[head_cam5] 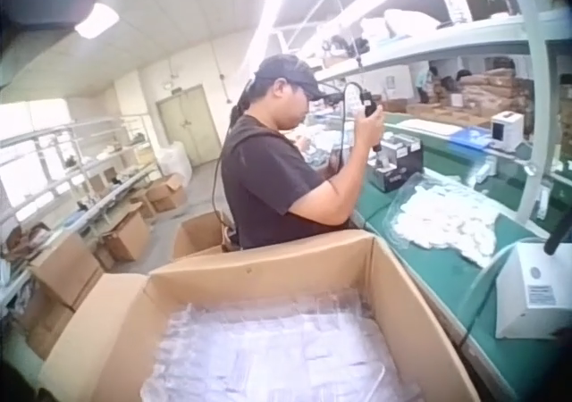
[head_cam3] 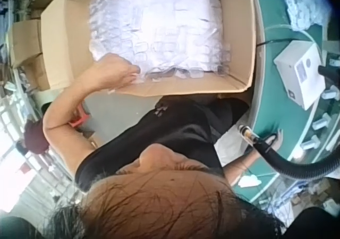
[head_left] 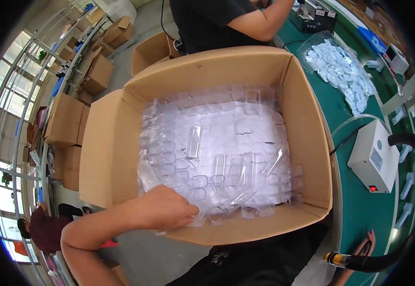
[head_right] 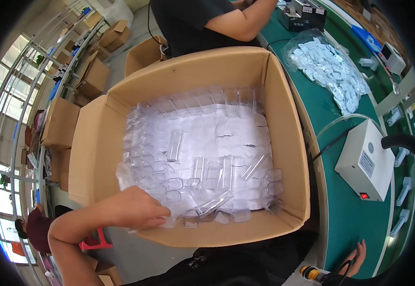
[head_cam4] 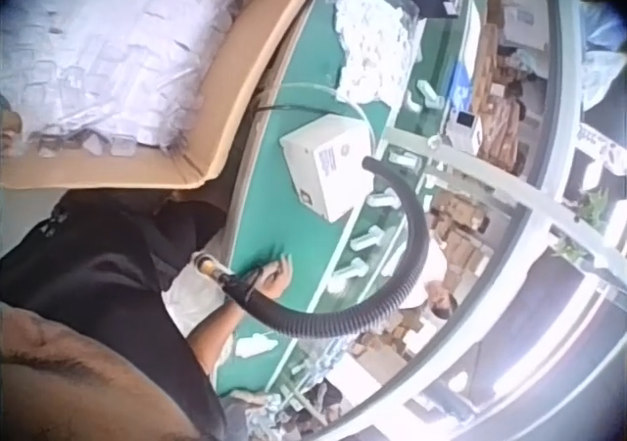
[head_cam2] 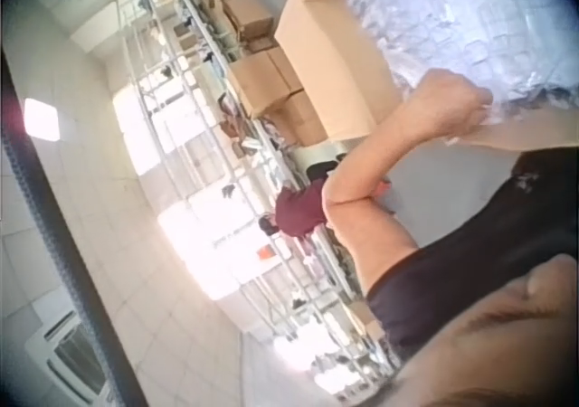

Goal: The person packages handheld electronic devices by hand, placing them into clear plastic trays at a production line station.

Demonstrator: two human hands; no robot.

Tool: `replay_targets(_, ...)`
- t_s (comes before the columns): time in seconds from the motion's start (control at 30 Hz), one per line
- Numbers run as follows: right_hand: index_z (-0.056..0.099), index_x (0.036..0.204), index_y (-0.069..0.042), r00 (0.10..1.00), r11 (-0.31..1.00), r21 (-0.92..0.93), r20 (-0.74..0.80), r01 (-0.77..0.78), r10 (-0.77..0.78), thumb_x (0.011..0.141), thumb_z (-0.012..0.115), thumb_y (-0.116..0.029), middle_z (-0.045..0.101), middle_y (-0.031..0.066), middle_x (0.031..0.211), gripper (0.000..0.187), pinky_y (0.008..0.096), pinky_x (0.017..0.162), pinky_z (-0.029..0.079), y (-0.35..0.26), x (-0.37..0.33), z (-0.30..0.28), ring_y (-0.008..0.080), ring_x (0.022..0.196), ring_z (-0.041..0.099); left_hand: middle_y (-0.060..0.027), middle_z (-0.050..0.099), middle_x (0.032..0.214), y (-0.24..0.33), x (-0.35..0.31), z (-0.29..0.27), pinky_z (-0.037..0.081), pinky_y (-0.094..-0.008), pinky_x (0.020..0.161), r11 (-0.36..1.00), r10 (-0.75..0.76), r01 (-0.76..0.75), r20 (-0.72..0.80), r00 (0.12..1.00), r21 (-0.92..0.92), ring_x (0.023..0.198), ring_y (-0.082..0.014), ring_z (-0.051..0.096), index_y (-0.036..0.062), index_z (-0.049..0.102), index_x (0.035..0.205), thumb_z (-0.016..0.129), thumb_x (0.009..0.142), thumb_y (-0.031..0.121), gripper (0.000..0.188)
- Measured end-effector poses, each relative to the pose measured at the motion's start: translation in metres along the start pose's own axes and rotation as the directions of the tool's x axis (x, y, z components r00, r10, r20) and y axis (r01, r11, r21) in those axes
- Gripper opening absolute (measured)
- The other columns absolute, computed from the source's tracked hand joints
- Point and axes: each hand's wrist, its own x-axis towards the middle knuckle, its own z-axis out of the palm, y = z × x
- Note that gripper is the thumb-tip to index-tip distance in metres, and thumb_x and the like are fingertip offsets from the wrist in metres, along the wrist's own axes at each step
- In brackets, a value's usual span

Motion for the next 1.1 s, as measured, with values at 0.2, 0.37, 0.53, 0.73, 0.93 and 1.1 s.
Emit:
replay_targets(0.2, 0.057, 0.114, 0.004, 0.998, 0.998, 0.03, -0.028, 0.06, -0.059, 0.096, 0.047, -0.004, 0.056, 0.0186, 0.127, 0.022, 0.0373, 0.098, 0.044, 0.001, 0.0, 0.004, 0.0286, 0.115, 0.056, -0.0112, 0.063, 0.068, -0.024, 0.016, 0.038, 0.047, -0.0454, 0.059, 0.968, -0.07, 0.01, 0.233, 0.97, 0.249, 0.066, -0.0342, 0.062, 0.0116, 0.063, 0.08, 0.063, 0.083, 0.026, 0.015)
replay_targets(0.37, 0.055, 0.119, 0.006, 0.998, 0.996, 0.077, -0.044, -0.051, 0.054, 0.096, 0.047, -0.004, 0.058, 0.019, 0.124, 0.027, 0.036, 0.096, 0.045, 0.029, -0.011, -0.01, 0.027, 0.111, 0.058, -0.0121, 0.06, 0.065, -0.016, 0.008, 0.012, 0.045, -0.0412, 0.057, 0.998, -0.045, 0.044, -0.026, 0.999, -0.047, 0.064, -0.0331, 0.061, 0.0061, 0.057, 0.073, 0.063, 0.082, 0.019, 0.016)
replay_targets(0.53, 0.054, 0.123, 0.006, 0.987, 0.989, -0.03, -0.066, 0.146, -0.148, 0.095, 0.046, -0.003, 0.059, 0.0171, 0.123, 0.031, 0.0358, 0.095, 0.046, 0.055, -0.009, -0.01, 0.0265, 0.109, 0.058, -0.0102, 0.053, 0.065, -0.029, -0.011, -0.018, 0.044, -0.0386, 0.057, 0.978, 0.02, -0.141, -0.607, 0.794, -0.151, 0.063, -0.0322, 0.058, 0.0042, 0.051, 0.072, 0.058, 0.074, 0.005, 0.008)
replay_targets(0.73, 0.054, 0.124, 0.006, 0.995, 0.993, 0.07, 0.027, 0.09, -0.092, 0.095, 0.046, -0.004, 0.059, 0.0164, 0.124, 0.031, 0.0349, 0.095, 0.045, 0.038, 0.0, -0.01, 0.0256, 0.11, 0.058, -0.0113, 0.058, 0.068, -0.02, -0.051, -0.027, 0.044, -0.0413, 0.056, 0.984, -0.179, 0.153, -0.454, 0.873, -0.093, 0.066, -0.0317, 0.061, 0.0056, 0.055, 0.078, 0.056, 0.074, 0.007, 0.004)
replay_targets(0.93, 0.055, 0.124, 0.003, 0.99, 0.989, 0.038, -0.01, 0.143, -0.143, 0.098, 0.044, -0.006, 0.062, 0.0151, 0.12, 0.03, 0.0339, 0.093, 0.045, -0.012, 0.018, 0.011, 0.0235, 0.11, 0.06, -0.0106, 0.064, 0.073, -0.023, -0.018, 0.013, 0.048, -0.0434, 0.057, 0.982, -0.083, 0.066, 0.09, 0.992, 0.177, 0.067, -0.032, 0.063, 0.008, 0.063, 0.087, 0.064, 0.079, 0.022, 0.016)
replay_targets(1.1, 0.056, 0.121, 0.003, 0.987, 0.985, 0.055, 0.013, 0.162, -0.163, 0.097, 0.048, -0.006, 0.062, 0.0151, 0.117, 0.027, 0.034, 0.09, 0.048, -0.024, 0.023, 0.005, 0.0237, 0.105, 0.061, -0.0091, 0.064, 0.071, -0.031, -0.004, 0.014, 0.048, -0.0422, 0.058, 0.958, 0.041, -0.069, 0.105, 0.994, 0.28, 0.071, -0.0293, 0.065, 0.0092, 0.065, 0.09, 0.063, 0.078, 0.016, 0.014)
